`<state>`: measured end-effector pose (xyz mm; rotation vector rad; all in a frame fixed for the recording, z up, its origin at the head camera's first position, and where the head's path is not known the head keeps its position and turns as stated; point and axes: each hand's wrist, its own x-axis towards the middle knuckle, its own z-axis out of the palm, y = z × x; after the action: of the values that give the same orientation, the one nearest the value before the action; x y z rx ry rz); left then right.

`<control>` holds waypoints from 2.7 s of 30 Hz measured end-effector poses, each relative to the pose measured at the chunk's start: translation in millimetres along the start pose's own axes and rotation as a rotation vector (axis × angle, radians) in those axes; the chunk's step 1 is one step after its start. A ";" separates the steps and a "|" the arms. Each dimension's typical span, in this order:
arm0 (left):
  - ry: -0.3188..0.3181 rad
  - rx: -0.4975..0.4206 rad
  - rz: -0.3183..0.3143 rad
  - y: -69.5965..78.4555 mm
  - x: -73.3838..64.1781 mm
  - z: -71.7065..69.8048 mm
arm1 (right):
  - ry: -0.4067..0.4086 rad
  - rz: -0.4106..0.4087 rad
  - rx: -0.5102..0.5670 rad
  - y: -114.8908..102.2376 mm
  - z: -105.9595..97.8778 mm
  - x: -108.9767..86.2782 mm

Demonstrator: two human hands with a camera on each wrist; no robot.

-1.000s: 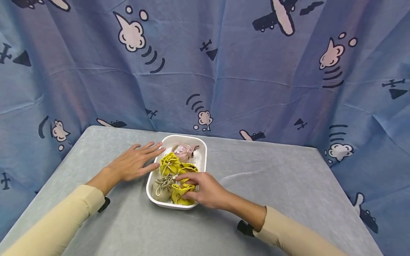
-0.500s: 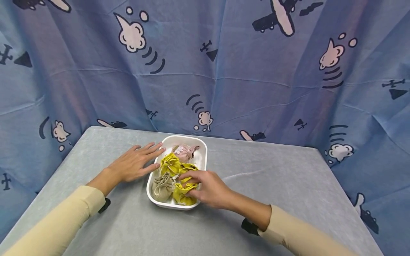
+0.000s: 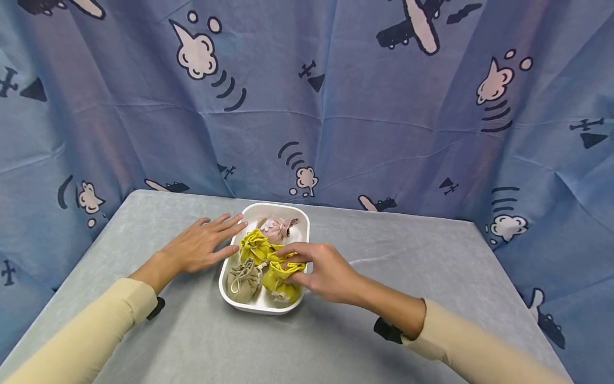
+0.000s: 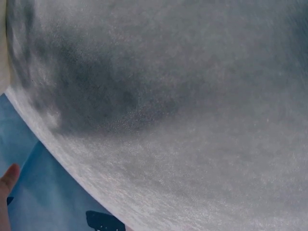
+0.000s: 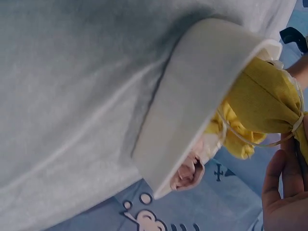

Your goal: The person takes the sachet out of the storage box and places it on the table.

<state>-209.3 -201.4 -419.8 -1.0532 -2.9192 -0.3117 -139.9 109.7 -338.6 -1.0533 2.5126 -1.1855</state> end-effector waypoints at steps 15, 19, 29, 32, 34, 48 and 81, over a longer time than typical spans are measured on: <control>-0.021 0.004 -0.018 2.1 1.1 0.6 | 0.059 -0.007 -0.084 -14.9 -53.4 -5.3; -0.027 0.006 -0.021 2.7 1.0 0.8 | 0.109 -0.003 -0.111 -15.2 -67.8 -5.8; -0.023 0.020 -0.021 3.7 0.6 0.7 | 0.214 0.047 -0.123 5.5 -90.5 -10.5; -0.023 0.022 -0.023 3.7 0.3 1.1 | 0.229 0.073 -0.128 15.2 -93.5 -12.8; -0.024 0.023 -0.025 3.7 0.5 1.2 | 0.237 0.089 -0.135 21.4 -95.5 -14.6; -0.028 0.022 -0.029 3.7 0.8 1.2 | 0.269 0.253 -0.183 71.5 -102.2 -29.9; -0.009 -0.006 -0.023 3.2 0.1 1.8 | 0.219 0.306 -0.268 121.7 -101.9 -45.1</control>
<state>-207.3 -198.5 -421.0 -1.0246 -2.9422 -0.3175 -214.1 254.6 -365.4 -0.5763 2.9314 -0.9407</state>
